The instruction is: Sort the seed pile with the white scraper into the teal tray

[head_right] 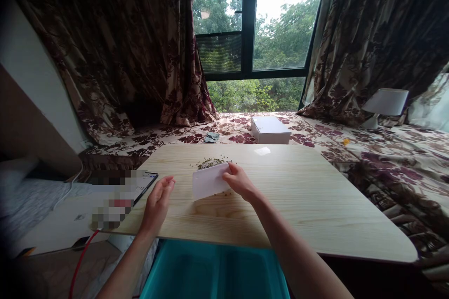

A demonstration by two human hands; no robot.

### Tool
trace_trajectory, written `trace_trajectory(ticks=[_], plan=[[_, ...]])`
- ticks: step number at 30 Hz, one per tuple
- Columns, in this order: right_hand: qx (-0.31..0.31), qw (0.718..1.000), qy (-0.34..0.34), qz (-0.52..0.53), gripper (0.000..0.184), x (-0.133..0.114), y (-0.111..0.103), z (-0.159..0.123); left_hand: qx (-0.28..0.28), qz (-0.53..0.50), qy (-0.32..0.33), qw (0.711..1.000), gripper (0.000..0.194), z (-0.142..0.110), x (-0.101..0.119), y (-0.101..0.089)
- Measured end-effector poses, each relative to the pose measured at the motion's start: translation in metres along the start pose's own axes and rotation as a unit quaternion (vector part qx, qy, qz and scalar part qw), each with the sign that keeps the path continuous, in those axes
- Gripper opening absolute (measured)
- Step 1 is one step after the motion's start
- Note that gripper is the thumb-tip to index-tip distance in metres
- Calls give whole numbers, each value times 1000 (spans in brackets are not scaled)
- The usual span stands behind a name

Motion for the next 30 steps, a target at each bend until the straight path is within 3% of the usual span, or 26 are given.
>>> trace_trajectory(ticks=[30], plan=[[-27,998,52,-36,12,-7,-33,-40,-3,5,4,1000,42,-1,1,0]])
Point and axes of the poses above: each hand's wrist, its own z-axis towards the middle knuckle, its own y-axis out of the palm, x = y × z, the point moved 4 cm from there along z, towards the middle knuckle, and after that the axes turned 5 degrees about -y, right-handed, at the moved point
